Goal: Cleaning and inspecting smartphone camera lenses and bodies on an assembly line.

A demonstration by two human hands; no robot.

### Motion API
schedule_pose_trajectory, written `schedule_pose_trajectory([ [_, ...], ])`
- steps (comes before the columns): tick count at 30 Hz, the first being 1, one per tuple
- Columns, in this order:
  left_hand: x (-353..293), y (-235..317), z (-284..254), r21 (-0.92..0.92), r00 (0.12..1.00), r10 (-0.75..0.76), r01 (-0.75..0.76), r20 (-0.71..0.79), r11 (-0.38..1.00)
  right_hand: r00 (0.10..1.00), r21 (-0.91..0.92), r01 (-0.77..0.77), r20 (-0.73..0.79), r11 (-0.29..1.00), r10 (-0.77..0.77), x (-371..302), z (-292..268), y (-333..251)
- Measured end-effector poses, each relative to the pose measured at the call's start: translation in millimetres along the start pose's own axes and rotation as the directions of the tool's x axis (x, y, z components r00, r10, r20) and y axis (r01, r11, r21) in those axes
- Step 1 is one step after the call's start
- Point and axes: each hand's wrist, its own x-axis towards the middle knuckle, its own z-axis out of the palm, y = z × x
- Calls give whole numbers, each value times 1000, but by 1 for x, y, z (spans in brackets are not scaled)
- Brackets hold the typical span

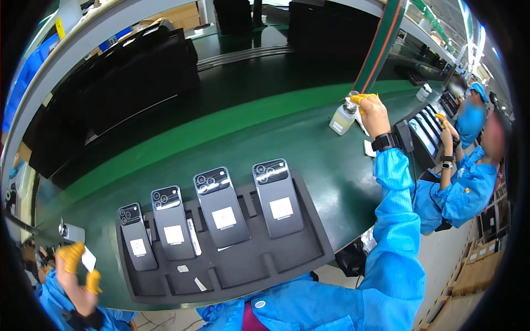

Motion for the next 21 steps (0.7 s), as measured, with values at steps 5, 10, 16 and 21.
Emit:
schedule_pose_trajectory([
  [5, 95, 40, -12, 71, 947, 314, -309, -68, 948, 990, -130, 12, 141, 991, 7, 7, 10, -14],
  [10, 171, 122, 75, -55, 588, 729, -764, 350, 643, 975, -147, -26, 216, 989, 58, -12, 11, 2],
  [16, 159, 167, 160, -365, 301, 940, -867, 161, 340, 1000, 114, 23, 11, 993, -25, -3, -11, -59],
  [21, 123, 196, 219, -671, 361, 931, -704, -55, 233, 968, 551, 145, 92, 822, -233, -18, -21, -174],
])
